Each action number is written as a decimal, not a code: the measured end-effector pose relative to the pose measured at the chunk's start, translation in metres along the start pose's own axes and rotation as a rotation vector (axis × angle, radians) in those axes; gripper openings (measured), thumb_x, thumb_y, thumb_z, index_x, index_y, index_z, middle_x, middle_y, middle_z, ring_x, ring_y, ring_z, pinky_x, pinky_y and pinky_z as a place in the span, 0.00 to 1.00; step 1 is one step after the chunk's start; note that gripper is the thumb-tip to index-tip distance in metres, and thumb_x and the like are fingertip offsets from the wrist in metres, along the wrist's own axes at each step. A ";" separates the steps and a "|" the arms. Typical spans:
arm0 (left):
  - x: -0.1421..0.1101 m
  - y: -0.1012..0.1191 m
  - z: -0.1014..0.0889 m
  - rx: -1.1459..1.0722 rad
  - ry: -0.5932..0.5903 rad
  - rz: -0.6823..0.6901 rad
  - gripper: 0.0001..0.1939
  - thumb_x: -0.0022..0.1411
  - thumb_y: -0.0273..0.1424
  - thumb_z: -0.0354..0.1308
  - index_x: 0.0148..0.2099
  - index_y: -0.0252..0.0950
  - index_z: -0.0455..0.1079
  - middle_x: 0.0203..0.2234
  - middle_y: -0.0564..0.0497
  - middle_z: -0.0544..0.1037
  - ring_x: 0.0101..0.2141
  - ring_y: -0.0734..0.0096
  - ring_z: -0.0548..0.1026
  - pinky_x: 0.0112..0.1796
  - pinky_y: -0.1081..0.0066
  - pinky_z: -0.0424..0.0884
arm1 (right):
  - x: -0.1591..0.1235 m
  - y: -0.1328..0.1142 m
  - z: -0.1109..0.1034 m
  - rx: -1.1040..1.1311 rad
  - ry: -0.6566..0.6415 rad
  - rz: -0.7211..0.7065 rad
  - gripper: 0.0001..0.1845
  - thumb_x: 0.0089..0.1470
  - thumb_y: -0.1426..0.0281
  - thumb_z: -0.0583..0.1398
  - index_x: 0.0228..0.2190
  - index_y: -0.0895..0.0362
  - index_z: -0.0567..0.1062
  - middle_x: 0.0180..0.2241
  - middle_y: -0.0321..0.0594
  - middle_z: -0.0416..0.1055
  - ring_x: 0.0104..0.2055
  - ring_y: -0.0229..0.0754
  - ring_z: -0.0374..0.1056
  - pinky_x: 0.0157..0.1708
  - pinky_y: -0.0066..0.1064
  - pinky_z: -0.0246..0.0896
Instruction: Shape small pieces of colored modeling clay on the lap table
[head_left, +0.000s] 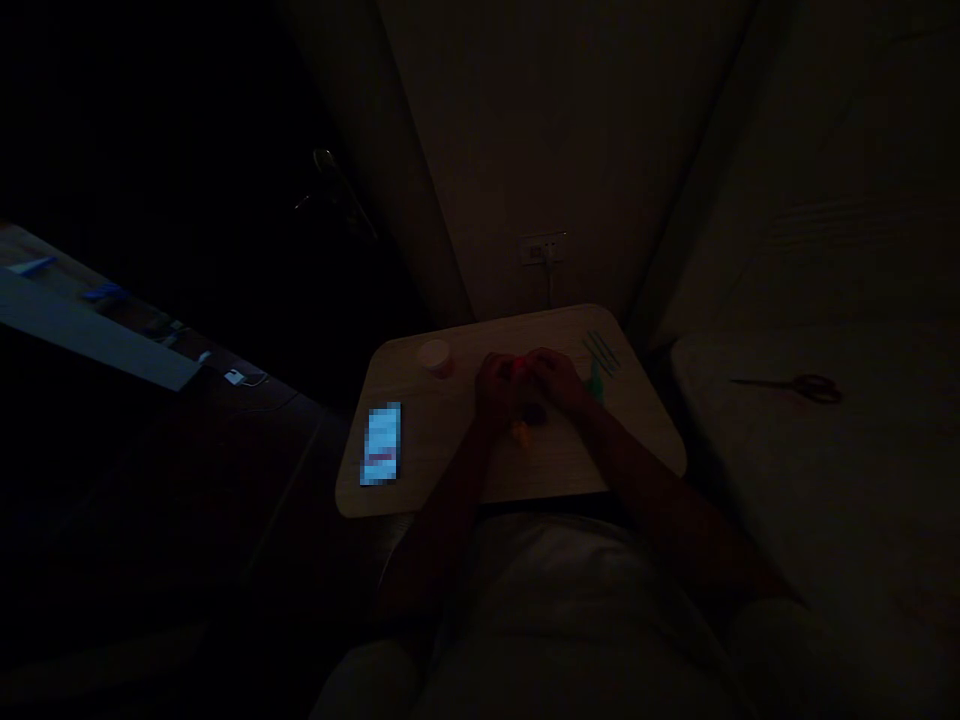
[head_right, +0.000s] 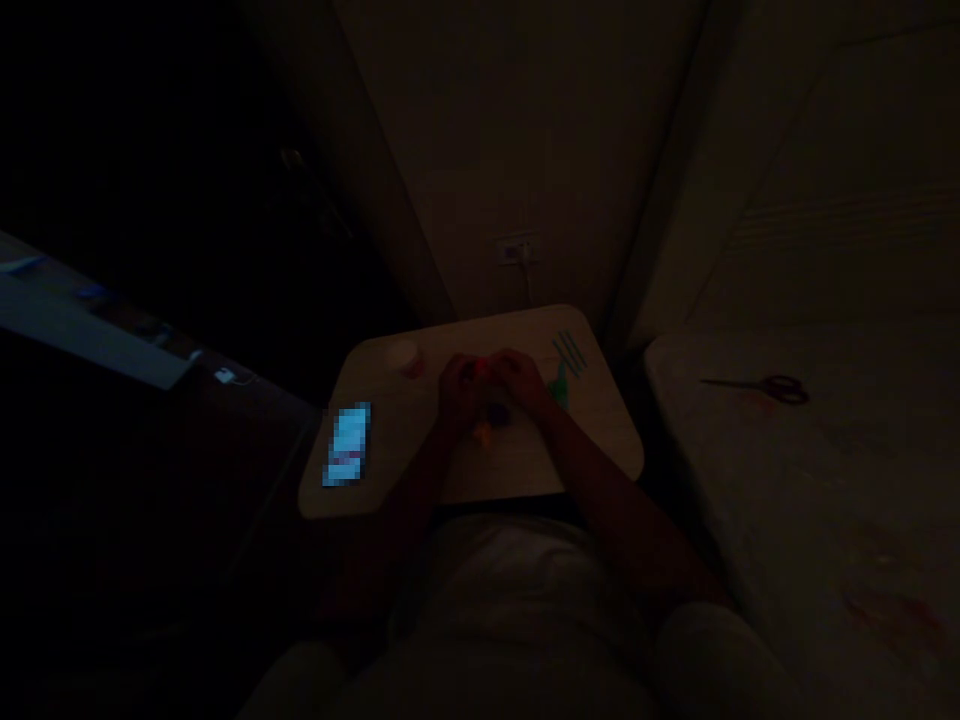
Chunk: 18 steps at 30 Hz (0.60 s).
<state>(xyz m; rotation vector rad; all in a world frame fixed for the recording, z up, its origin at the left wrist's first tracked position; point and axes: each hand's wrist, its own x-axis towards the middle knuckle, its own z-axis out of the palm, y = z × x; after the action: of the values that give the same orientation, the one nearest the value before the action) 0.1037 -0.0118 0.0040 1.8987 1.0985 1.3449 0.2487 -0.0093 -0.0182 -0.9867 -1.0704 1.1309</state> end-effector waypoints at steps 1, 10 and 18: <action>0.000 0.000 0.000 -0.006 -0.005 0.006 0.06 0.65 0.34 0.60 0.38 0.36 0.72 0.35 0.48 0.75 0.37 0.68 0.73 0.39 0.70 0.71 | 0.000 0.000 0.000 -0.013 0.003 -0.009 0.20 0.46 0.51 0.68 0.24 0.55 0.74 0.22 0.33 0.70 0.26 0.38 0.63 0.28 0.30 0.62; 0.004 -0.019 -0.001 -0.151 0.041 -0.159 0.10 0.59 0.38 0.67 0.37 0.36 0.75 0.33 0.50 0.79 0.35 0.68 0.76 0.38 0.70 0.72 | 0.000 0.005 -0.001 -0.036 -0.046 -0.037 0.22 0.42 0.52 0.71 0.34 0.54 0.77 0.34 0.38 0.77 0.36 0.43 0.72 0.39 0.34 0.70; 0.004 -0.019 -0.002 -0.204 0.029 -0.250 0.15 0.53 0.40 0.69 0.28 0.36 0.70 0.23 0.55 0.74 0.27 0.73 0.71 0.31 0.73 0.66 | -0.001 0.002 -0.001 -0.063 -0.059 -0.023 0.21 0.41 0.54 0.71 0.35 0.55 0.80 0.35 0.42 0.80 0.37 0.46 0.75 0.39 0.36 0.71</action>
<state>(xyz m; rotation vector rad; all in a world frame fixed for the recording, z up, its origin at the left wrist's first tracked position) 0.0966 0.0014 -0.0088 1.5459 1.1248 1.2921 0.2492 -0.0102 -0.0207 -0.9930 -1.1680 1.1191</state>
